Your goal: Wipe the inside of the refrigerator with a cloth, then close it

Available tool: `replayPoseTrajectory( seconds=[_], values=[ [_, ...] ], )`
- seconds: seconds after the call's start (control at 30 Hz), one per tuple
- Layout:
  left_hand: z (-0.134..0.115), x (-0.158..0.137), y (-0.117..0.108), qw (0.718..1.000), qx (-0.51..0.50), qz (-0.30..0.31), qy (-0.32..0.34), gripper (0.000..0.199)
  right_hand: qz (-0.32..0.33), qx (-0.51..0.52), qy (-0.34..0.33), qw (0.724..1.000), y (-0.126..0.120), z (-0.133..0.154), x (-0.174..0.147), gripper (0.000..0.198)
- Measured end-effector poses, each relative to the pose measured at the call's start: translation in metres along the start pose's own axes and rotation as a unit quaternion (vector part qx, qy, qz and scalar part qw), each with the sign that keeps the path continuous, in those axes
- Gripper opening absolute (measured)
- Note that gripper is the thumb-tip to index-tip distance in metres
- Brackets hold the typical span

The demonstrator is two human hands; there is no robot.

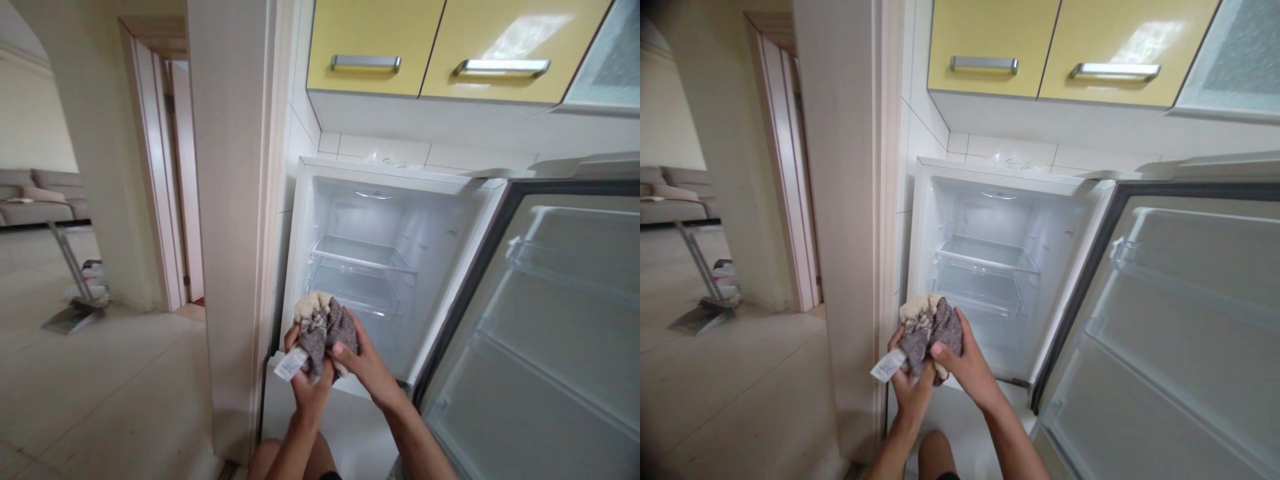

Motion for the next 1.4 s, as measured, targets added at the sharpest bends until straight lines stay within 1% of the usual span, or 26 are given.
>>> replayPoseTrajectory(
  seconds=[0.03, 0.07, 0.1, 0.17, 0.23, 0.3, 0.33, 0.4, 0.5, 0.6, 0.67, 0.73, 0.8, 0.87, 0.93, 1.0, 1.07, 1.13, 1.23, 1.3, 1.4],
  values=[
    [-0.004, -0.004, 0.001, 0.998, 0.038, 0.004, 0.055, 0.057, 0.011, 0.022, 0.003, 1.0, 0.004, -0.001, 0.001, 0.105],
    [-0.008, -0.008, 0.003, 0.993, 0.072, 0.009, 0.096, 0.06, 0.02, 0.048, 0.006, 0.999, 0.006, -0.002, 0.001, 0.106],
    [-0.012, -0.013, 0.004, 0.987, 0.1, 0.021, 0.121, 0.065, 0.028, 0.077, 0.009, 0.997, 0.007, -0.003, 0.001, 0.107],
    [-0.014, -0.022, 0.006, 0.979, 0.131, 0.072, 0.135, 0.078, 0.052, 0.13, 0.021, 0.99, 0.006, -0.003, 0.0, 0.117],
    [-0.013, -0.032, 0.007, 0.969, 0.147, 0.146, 0.136, 0.094, 0.071, 0.162, 0.025, 0.984, 0.001, -0.002, -0.002, 0.133],
    [-0.01, -0.043, 0.006, 0.953, 0.168, 0.207, 0.145, 0.105, 0.058, 0.174, 0.021, 0.983, -0.007, -0.001, -0.003, 0.142],
    [-0.009, -0.048, 0.005, 0.945, 0.179, 0.227, 0.152, 0.108, 0.044, 0.178, 0.021, 0.983, -0.011, -0.002, -0.003, 0.143],
    [-0.008, -0.055, 0.003, 0.933, 0.192, 0.262, 0.157, 0.114, 0.02, 0.187, 0.021, 0.982, -0.017, -0.006, -0.003, 0.134],
    [-0.011, -0.059, 0.002, 0.919, 0.181, 0.322, 0.139, 0.123, -0.035, 0.193, 0.002, 0.981, -0.026, -0.016, -0.003, 0.108],
    [-0.015, -0.055, 0.004, 0.917, 0.162, 0.355, 0.087, 0.126, -0.12, 0.203, 0.002, 0.972, -0.032, -0.027, -0.001, 0.086],
    [-0.017, -0.051, 0.004, 0.917, 0.148, 0.365, 0.057, 0.123, -0.158, 0.221, 0.02, 0.962, -0.035, -0.033, 0.002, 0.081],
    [-0.02, -0.048, 0.003, 0.92, 0.117, 0.37, 0.063, 0.117, -0.19, 0.236, 0.031, 0.952, -0.039, -0.035, 0.007, 0.084],
    [-0.022, -0.043, -0.001, 0.926, 0.089, 0.356, 0.086, 0.109, -0.238, 0.251, 0.031, 0.938, -0.045, -0.032, 0.013, 0.09],
    [-0.021, -0.035, -0.009, 0.938, 0.089, 0.322, 0.089, 0.099, -0.297, 0.262, 0.02, 0.918, -0.054, -0.026, 0.02, 0.092],
    [-0.017, -0.021, -0.017, 0.952, 0.102, 0.28, 0.073, 0.09, -0.345, 0.263, -0.008, 0.901, -0.066, -0.017, 0.027, 0.09],
    [-0.009, 0.001, -0.023, 0.963, 0.115, 0.238, 0.05, 0.08, -0.375, 0.249, -0.048, 0.892, -0.078, -0.005, 0.033, 0.085],
    [0.003, 0.03, -0.027, 0.971, 0.126, 0.204, 0.02, 0.066, -0.392, 0.232, -0.097, 0.885, -0.089, 0.011, 0.037, 0.077],
    [0.015, 0.062, -0.027, 0.969, 0.143, 0.199, -0.02, 0.047, -0.407, 0.215, -0.16, 0.873, -0.097, 0.03, 0.041, 0.068],
    [0.027, 0.105, -0.02, 0.956, 0.19, 0.216, -0.062, 0.058, -0.425, 0.188, -0.272, 0.843, -0.102, 0.062, 0.049, 0.059],
    [0.029, 0.126, -0.01, 0.953, 0.211, 0.215, -0.043, 0.057, -0.425, 0.169, -0.329, 0.826, -0.102, 0.08, 0.057, 0.061],
    [0.029, 0.148, 0.012, 0.959, 0.208, 0.189, 0.045, 0.043, -0.43, 0.136, -0.373, 0.81, -0.101, 0.096, 0.077, 0.074]
  ],
)
Point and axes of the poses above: each hand's wrist, its own x-axis towards the middle knuckle, its own y-axis out of the palm, z = x × y, the point moved 2 cm from there along x, towards the middle knuckle, and after that the axes turned 9 degrees about x, right-handed, at the moved point
